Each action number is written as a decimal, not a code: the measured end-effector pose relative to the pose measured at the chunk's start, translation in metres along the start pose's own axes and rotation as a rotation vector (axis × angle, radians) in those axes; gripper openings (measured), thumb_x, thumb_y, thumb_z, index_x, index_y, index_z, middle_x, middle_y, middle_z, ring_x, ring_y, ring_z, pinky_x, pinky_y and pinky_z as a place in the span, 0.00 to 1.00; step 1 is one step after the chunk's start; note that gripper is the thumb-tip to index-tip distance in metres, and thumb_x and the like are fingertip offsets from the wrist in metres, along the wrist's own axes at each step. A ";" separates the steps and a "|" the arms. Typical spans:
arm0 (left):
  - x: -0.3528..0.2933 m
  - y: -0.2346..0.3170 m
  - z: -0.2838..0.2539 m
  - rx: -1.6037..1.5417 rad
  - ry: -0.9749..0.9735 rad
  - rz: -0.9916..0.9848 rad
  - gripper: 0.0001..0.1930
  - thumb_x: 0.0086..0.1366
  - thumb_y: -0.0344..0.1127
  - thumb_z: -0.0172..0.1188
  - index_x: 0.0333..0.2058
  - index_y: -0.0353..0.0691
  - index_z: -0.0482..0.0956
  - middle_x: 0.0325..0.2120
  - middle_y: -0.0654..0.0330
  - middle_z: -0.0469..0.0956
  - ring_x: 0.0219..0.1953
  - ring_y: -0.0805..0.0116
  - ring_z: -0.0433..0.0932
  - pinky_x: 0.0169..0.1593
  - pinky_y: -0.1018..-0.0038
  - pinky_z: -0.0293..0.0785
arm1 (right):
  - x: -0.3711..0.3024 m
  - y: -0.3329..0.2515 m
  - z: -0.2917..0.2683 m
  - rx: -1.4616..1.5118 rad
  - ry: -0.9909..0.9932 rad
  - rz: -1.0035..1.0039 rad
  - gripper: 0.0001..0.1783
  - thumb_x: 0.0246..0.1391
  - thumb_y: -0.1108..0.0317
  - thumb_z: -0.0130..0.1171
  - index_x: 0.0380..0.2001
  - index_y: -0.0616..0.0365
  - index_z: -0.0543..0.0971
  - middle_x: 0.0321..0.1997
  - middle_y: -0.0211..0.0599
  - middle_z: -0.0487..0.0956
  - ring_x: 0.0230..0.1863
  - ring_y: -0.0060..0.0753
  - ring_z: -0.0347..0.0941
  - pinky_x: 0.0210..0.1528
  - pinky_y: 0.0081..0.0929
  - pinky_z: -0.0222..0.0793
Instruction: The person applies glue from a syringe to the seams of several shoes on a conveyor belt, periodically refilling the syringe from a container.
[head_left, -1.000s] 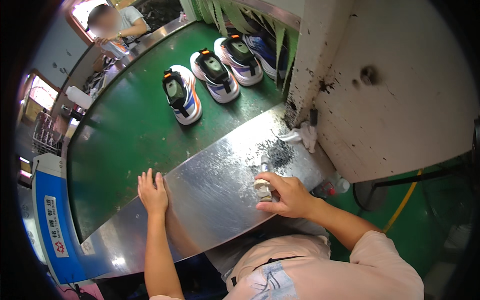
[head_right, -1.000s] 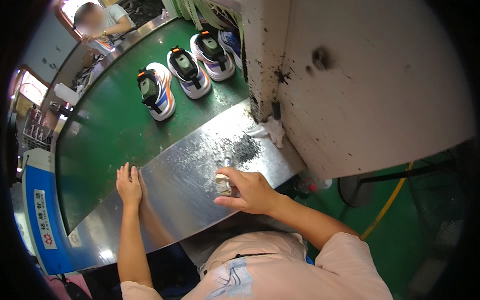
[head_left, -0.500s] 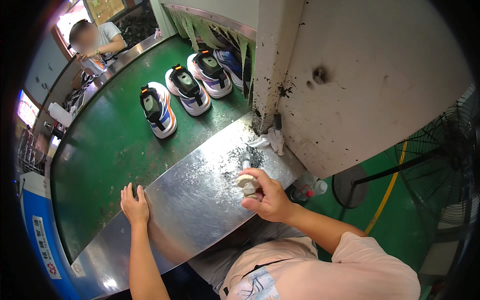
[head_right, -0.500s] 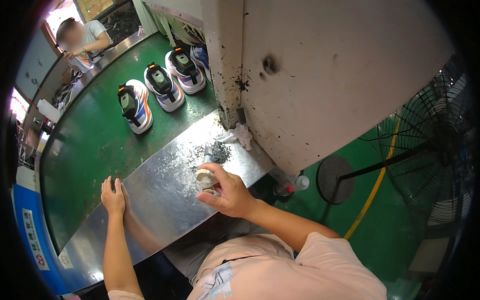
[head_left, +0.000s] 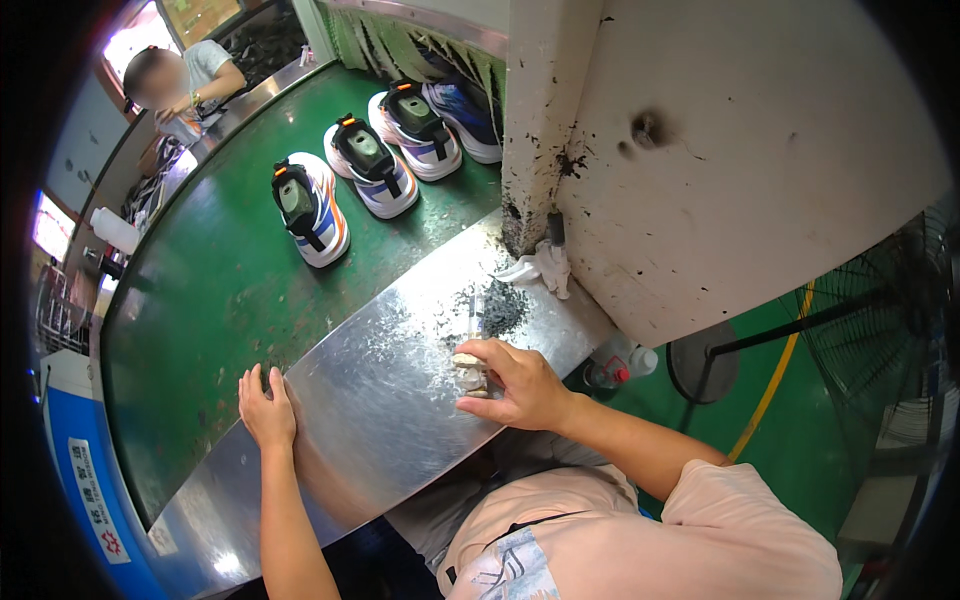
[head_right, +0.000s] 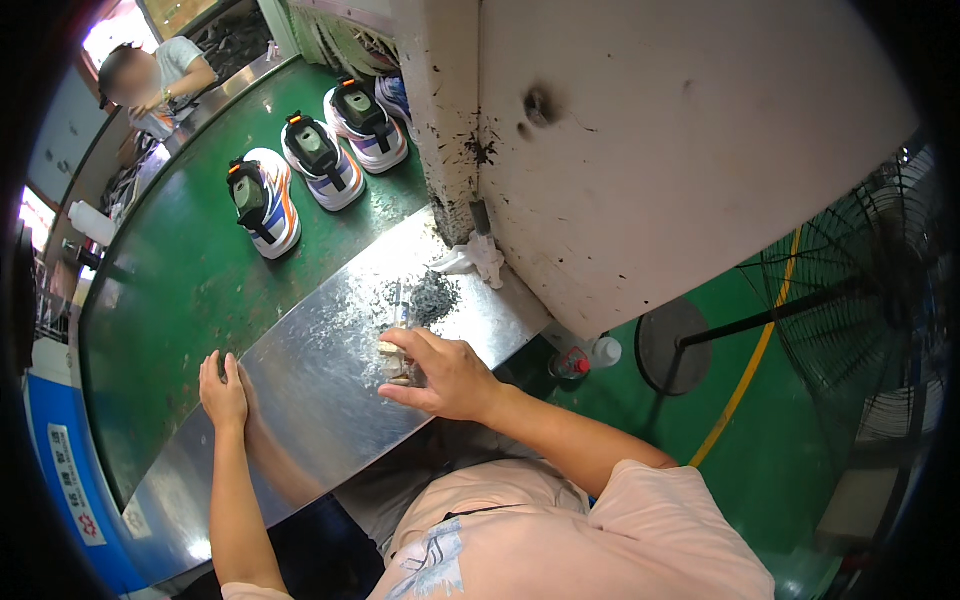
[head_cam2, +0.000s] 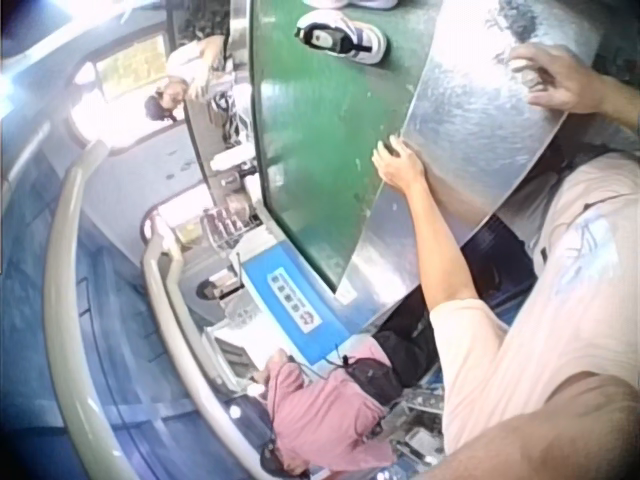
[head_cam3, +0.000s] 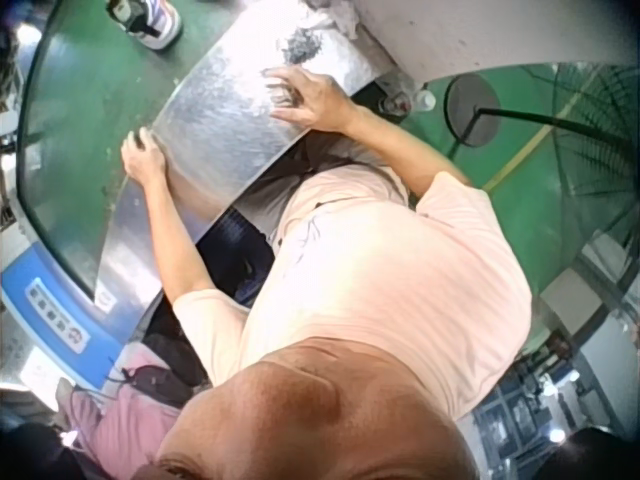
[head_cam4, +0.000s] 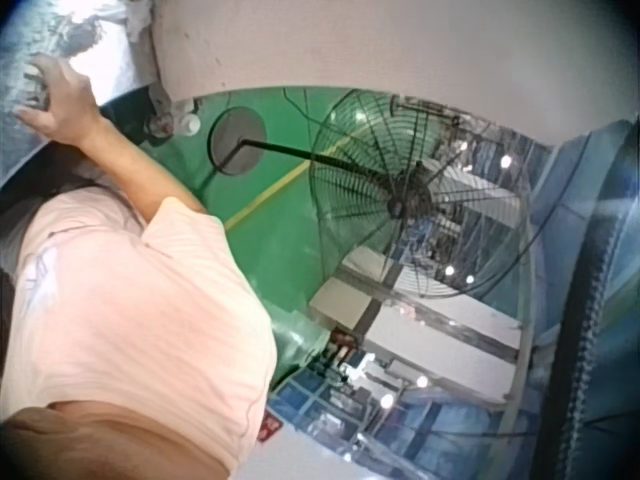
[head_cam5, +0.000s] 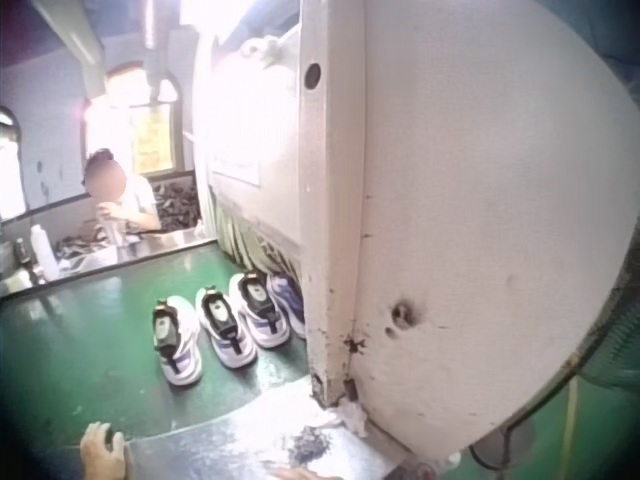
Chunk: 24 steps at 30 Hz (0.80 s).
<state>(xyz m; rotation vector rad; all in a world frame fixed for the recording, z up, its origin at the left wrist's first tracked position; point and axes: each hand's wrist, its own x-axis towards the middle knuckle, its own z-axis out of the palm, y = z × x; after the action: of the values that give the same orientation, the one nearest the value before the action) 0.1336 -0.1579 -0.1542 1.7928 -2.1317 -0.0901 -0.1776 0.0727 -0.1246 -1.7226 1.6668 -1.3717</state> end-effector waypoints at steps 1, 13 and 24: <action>0.001 -0.002 -0.001 -0.003 0.001 0.002 0.26 0.66 0.51 0.50 0.53 0.36 0.72 0.56 0.46 0.69 0.62 0.51 0.62 0.64 0.60 0.54 | 0.001 -0.001 0.001 0.005 0.002 0.006 0.30 0.48 0.53 0.66 0.51 0.54 0.69 0.40 0.43 0.76 0.32 0.42 0.76 0.36 0.32 0.73; -0.005 -0.002 0.001 -0.068 0.015 -0.004 0.26 0.66 0.51 0.49 0.52 0.34 0.73 0.55 0.47 0.70 0.59 0.52 0.65 0.62 0.62 0.57 | -0.007 -0.014 -0.009 -0.311 -0.146 -0.052 0.31 0.47 0.48 0.64 0.52 0.49 0.71 0.30 0.36 0.72 0.28 0.39 0.74 0.30 0.32 0.71; -0.007 -0.007 0.000 -0.074 0.107 0.006 0.23 0.62 0.48 0.55 0.48 0.35 0.76 0.50 0.47 0.74 0.53 0.51 0.71 0.57 0.61 0.64 | 0.006 -0.023 -0.027 0.029 -0.231 0.342 0.28 0.50 0.53 0.63 0.50 0.55 0.69 0.29 0.41 0.76 0.28 0.38 0.73 0.33 0.31 0.68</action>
<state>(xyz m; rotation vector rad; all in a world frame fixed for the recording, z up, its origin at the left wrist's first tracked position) 0.1409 -0.1522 -0.1581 1.7104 -2.0326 -0.0696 -0.1883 0.0817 -0.0912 -1.4340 1.7019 -0.9962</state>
